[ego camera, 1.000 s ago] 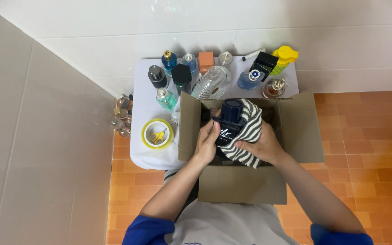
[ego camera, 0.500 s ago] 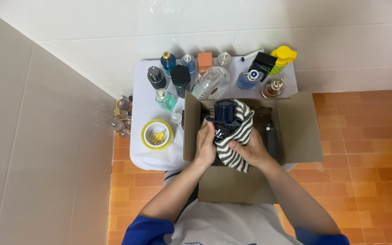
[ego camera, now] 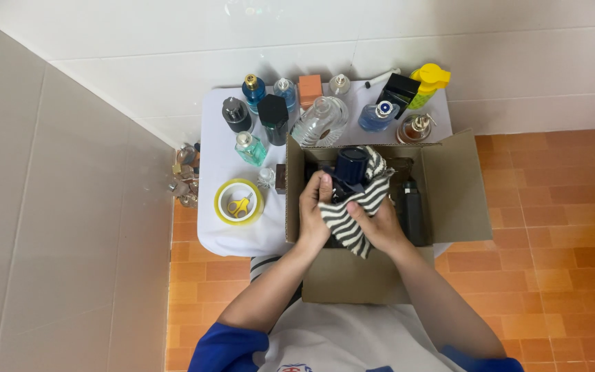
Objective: Packing perfume bottles into a cardboard box by wrapping them in a cloth.
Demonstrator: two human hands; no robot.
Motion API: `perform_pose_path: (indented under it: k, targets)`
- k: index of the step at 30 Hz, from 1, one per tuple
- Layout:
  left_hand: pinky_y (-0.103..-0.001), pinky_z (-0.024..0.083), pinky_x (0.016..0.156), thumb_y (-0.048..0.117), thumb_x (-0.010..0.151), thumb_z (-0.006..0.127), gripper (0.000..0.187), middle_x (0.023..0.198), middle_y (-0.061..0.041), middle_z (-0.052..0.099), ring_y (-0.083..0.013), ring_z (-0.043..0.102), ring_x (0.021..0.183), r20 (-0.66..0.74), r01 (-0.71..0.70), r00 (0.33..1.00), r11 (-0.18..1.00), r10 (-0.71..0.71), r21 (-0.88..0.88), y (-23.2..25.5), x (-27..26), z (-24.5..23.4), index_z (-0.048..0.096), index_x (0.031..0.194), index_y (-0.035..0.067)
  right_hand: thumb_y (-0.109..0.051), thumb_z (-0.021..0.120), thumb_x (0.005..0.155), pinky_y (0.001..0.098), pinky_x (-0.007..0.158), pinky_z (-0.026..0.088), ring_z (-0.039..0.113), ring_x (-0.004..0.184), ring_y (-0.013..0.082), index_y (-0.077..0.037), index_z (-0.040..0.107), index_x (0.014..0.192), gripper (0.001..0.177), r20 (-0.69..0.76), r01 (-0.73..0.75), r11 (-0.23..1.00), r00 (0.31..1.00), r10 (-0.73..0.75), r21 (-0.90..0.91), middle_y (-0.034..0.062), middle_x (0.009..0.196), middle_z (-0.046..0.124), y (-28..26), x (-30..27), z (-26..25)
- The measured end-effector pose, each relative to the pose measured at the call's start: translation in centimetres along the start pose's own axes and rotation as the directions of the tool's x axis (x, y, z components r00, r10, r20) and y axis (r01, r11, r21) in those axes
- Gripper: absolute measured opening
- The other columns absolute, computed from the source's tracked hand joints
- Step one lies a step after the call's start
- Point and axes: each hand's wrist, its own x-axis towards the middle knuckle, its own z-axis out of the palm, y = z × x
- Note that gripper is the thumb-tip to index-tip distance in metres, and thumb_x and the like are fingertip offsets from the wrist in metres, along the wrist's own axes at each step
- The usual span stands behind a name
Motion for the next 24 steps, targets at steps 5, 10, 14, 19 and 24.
perform_pose_path:
  k: [5, 10, 14, 19, 24]
  targets:
    - [-0.032, 0.046, 0.073, 0.036, 0.109, 0.048, 0.037, 0.072, -0.003, 0.057, -0.0152, 0.052, 0.079, 0.041, 0.05, 0.998, 0.998, -0.051, 0.032, -3.2, -0.2, -0.5, 0.068, 0.09, 0.011, -0.026, 0.082, 0.085, 0.0602, 0.09, 0.052, 0.065, 0.112, 0.039, 0.005, 0.054, 0.134, 0.064, 0.056, 0.037, 0.999, 0.998, -0.038, 0.021, 0.0258, 0.114, 0.069, -4.1, 0.8, -0.4]
    - [-0.035, 0.048, 0.08, 0.035, 0.109, 0.048, 0.035, 0.083, -0.006, 0.066, -0.017, 0.054, 0.089, 0.071, 0.102, 0.992, 0.995, -0.103, 0.025, -2.7, -0.8, -0.5, 0.069, 0.098, 0.009, -0.031, 0.071, 0.096, 0.0545, 0.082, 0.055, 0.067, 0.104, 0.0339, 0.005, 0.057, 0.126, 0.049, 0.037, 0.019, 0.999, 0.999, -0.018, -0.034, 0.0241, 0.102, 0.071, -0.5, 0.1, -0.5]
    - [-0.055, 0.042, 0.103, 0.042, 0.097, 0.062, 0.061, 0.125, -0.034, 0.058, -0.0466, 0.054, 0.124, 0.219, 0.072, 0.969, 0.98, -0.113, 0.187, 2.7, -1.1, -0.2, 0.048, 0.138, -0.001, -0.034, 0.052, 0.106, 0.063, 0.091, 0.051, 0.064, 0.113, 0.0478, 0.006, 0.057, 0.133, 0.049, -0.006, 0.006, 0.993, 1.0, -0.007, -0.121, 0.0294, 0.113, 0.069, 1.6, 0.2, -0.4]
    - [-0.051, 0.045, 0.101, 0.047, 0.084, 0.076, 0.074, 0.119, -0.03, 0.06, -0.0461, 0.057, 0.121, 0.163, 0.153, 0.967, 0.957, -0.196, 0.246, 3.4, -0.8, -0.1, 0.048, 0.135, 0.001, -0.021, 0.046, 0.107, 0.0668, 0.104, 0.042, 0.055, 0.124, 0.0508, 0.009, 0.059, 0.134, 0.042, -0.064, 0.042, 0.983, 0.996, -0.054, -0.177, 0.0339, 0.126, 0.063, 3.5, -0.3, -0.5]
    - [-0.039, 0.046, 0.094, 0.041, 0.089, 0.075, 0.057, 0.104, -0.011, 0.06, -0.0233, 0.056, 0.106, 0.108, 0.173, 0.977, 0.979, -0.184, 0.105, 0.5, -0.9, -0.3, 0.05, 0.129, 0.01, -0.016, 0.043, 0.11, 0.0652, 0.114, 0.035, 0.048, 0.131, 0.0471, 0.012, 0.053, 0.14, 0.042, -0.107, 0.069, 0.995, 0.991, -0.077, -0.076, 0.032, 0.139, 0.056, -1.2, 0.4, -1.0]
